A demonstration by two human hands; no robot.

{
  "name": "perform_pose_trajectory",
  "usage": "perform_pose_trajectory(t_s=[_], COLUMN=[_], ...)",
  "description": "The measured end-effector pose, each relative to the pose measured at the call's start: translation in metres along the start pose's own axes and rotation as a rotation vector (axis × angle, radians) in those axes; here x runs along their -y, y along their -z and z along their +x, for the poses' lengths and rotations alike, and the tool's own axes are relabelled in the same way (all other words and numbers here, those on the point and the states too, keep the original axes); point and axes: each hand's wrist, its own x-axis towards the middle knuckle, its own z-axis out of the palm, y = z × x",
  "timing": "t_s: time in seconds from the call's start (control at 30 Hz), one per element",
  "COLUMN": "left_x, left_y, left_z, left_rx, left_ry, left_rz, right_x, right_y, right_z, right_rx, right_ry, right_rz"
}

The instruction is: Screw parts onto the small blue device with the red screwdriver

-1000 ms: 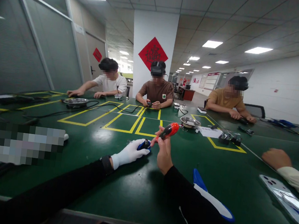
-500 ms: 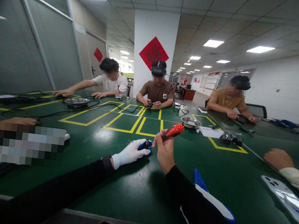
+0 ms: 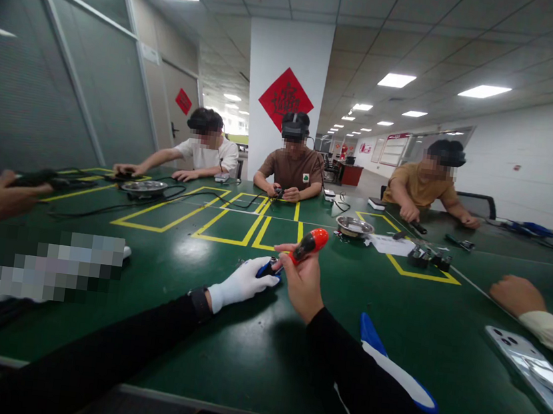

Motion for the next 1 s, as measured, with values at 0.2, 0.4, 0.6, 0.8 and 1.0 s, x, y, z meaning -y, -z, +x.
perform_pose_trajectory(t_s=[0.2, 0.4, 0.6, 0.8, 1.0], left_x=[-0.0015, -0.0005, -0.0011, -0.0014, 0.0015], left_y=[0.0000, 0.0005, 0.0013, -0.0001, -0.0010], left_z=[0.0003, -0.0003, -0.0003, 0.0005, 0.0009], left_rx=[-0.020, -0.007, -0.004, -0.025, -0.022], left_ry=[0.017, 0.023, 0.002, -0.019, 0.001], left_rz=[0.028, 0.010, 0.026, 0.030, 0.031], right_x=[-0.0054, -0.0005, -0.0004, -0.0046, -0.0019], right_y=[0.0043, 0.0050, 0.0033, 0.0047, 0.0029], right_z=[-0.0022, -0.0038, 0.0011, -0.0011, -0.0051], right_rx=[-0.028, -0.008, 0.032, 0.012, -0.027], right_ry=[0.002, 0.021, 0.010, 0.020, 0.077], right_rz=[0.055, 0.004, 0.056, 0.018, -0.082])
